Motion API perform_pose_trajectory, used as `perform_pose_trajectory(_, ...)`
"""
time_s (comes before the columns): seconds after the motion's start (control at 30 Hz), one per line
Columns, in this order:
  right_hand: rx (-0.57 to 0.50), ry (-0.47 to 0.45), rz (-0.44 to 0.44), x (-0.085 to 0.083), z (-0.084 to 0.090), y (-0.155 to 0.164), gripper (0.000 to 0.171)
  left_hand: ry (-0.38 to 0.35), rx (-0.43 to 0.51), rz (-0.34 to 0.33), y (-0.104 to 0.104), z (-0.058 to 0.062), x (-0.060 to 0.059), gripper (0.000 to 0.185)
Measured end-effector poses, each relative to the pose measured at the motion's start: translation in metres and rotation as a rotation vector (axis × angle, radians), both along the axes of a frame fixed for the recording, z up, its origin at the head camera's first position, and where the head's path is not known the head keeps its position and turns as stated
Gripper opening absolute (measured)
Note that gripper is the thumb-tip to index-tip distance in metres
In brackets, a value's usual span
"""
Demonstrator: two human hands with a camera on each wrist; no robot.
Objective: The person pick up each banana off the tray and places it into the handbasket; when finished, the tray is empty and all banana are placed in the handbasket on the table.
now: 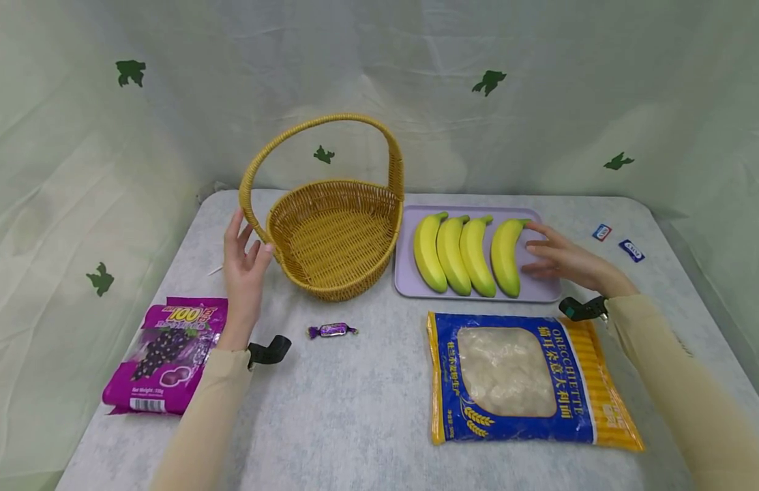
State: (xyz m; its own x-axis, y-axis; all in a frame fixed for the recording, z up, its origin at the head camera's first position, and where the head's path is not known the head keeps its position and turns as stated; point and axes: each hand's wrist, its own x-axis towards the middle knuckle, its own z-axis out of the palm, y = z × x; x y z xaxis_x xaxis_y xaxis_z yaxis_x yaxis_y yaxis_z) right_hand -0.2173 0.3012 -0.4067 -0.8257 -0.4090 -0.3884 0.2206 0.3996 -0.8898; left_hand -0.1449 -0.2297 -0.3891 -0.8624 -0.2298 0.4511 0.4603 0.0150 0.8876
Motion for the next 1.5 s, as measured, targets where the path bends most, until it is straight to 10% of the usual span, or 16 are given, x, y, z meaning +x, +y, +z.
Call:
perform_pose_trajectory(0.8, 0.179, 0.061, 0.192, -0.017, 0.003, -0.027, 0.071, 0.115, -0.222, 0.069, -0.005, -0.018, -0.016, 0.065)
perform_pose_trajectory(1.5, 0.147, 0.190, -0.010, -0.016, 0.016, -0.040, 0.059, 0.103, -0.297, 0.101, -0.006, -0.021, -0.017, 0.063)
